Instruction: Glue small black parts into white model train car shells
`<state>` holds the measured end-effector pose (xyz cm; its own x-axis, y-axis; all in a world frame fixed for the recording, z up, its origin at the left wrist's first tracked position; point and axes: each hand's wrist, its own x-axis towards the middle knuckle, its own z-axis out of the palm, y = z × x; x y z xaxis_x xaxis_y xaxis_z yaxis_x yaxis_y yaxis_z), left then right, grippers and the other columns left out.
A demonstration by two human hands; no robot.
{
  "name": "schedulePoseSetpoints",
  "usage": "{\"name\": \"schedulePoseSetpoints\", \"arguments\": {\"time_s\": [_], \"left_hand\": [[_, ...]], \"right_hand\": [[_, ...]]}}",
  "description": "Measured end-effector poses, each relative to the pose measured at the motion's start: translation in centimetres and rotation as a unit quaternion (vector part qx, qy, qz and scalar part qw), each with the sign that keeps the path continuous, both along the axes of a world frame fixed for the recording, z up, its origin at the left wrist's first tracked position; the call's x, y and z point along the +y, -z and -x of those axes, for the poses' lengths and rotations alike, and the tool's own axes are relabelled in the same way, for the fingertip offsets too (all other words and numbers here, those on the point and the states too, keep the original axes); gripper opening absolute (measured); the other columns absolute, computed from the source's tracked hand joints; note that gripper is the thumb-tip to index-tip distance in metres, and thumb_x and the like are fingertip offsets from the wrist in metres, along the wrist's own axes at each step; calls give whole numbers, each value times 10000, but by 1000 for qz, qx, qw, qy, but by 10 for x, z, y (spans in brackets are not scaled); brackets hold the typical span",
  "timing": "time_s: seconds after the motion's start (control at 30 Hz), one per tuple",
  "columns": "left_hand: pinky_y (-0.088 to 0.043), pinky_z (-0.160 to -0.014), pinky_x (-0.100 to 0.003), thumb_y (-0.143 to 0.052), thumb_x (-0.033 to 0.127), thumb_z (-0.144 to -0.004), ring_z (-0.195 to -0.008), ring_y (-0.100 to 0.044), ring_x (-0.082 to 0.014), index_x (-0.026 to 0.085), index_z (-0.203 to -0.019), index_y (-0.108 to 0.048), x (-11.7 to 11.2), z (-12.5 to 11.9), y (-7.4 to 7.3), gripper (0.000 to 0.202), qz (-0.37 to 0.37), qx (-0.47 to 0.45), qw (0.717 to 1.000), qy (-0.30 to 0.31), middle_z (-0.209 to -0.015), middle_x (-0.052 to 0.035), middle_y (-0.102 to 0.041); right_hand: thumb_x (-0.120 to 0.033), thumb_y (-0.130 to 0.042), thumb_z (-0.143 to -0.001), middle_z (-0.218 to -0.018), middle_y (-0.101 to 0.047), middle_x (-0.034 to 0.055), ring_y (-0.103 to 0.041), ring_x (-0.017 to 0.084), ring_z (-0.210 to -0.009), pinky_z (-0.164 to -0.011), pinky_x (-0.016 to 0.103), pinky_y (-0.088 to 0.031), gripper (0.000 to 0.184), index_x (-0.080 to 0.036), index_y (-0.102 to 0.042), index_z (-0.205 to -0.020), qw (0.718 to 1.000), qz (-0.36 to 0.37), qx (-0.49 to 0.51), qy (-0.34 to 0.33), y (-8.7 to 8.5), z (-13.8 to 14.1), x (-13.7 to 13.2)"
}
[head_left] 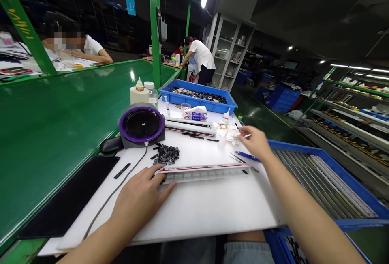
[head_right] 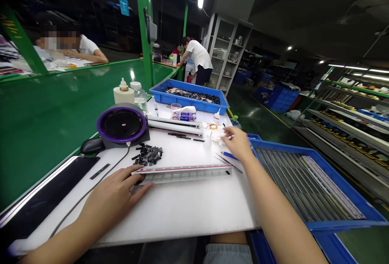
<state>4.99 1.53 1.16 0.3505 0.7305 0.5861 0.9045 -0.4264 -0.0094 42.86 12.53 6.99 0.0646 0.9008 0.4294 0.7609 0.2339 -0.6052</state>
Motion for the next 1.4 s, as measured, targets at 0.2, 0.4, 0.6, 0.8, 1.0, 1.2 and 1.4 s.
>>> {"name": "schedulePoseSetpoints", "arguments": {"time_s": [0.2,0.4,0.6,0.8,1.0,1.2,1.4], "left_hand": [[-563,-751,-421,-509,477,-892,-924,-669,-282,180,-851,-700,0,-1,-1,355,1,-4,1000,0,-1102,-120,-687],[-554,-764,-442,-505,502,-883,-919,-670,-303,170,-856,-703,1,0,0,388,1,-14,1000,3,-1088,-134,-690],[-557,-771,-435,-499,519,-877,-932,-671,-299,181,-834,-703,2,1,1,397,11,-14,1000,-2,-1089,-126,-694],[-556,-766,-422,-502,486,-889,-925,-670,-288,191,-843,-692,2,0,1,354,7,-7,1000,-1,-1103,-123,-691],[-554,-769,-428,-534,484,-873,-922,-670,-296,194,-839,-693,1,1,2,333,5,-18,1000,0,-1094,-123,-692],[-558,-796,-397,-523,454,-891,-953,-664,-270,183,-836,-700,-4,-1,0,328,21,-10,1000,-16,-1131,-111,-684],[-566,-771,-392,-548,447,-878,-937,-661,-268,177,-825,-706,-8,-4,-1,317,39,-19,999,-21,-1128,-103,-686]], "right_hand": [[-342,-616,-707,-686,-630,50,-573,188,-595,-590,319,-460,383,-115,-667,-1011,974,-4,74,212,-12,-76,0],[-381,-696,-614,-643,-664,52,-583,213,-641,-635,320,-414,215,-178,-710,-683,973,16,70,219,3,-78,14],[-364,-733,-562,-597,-629,34,-555,207,-642,-652,324,-391,210,-176,-682,-640,960,-44,142,237,6,-73,12],[-419,-653,-685,-569,-454,-58,-408,111,-497,-480,264,-349,259,-191,-561,-766,889,-131,340,276,-10,-70,-3],[-253,-669,-660,-577,-346,-104,-275,31,-419,-364,167,-246,219,-188,-481,-752,810,-113,535,211,-42,-50,-35],[-225,-733,-646,-516,-255,-122,-196,18,-399,-327,138,-190,208,-161,-577,-769,769,-54,631,87,-44,33,-84],[-304,-810,-643,-508,-322,-108,-198,30,-414,-356,176,-159,277,-164,-589,-734,768,14,640,-9,-7,152,-131]]}}
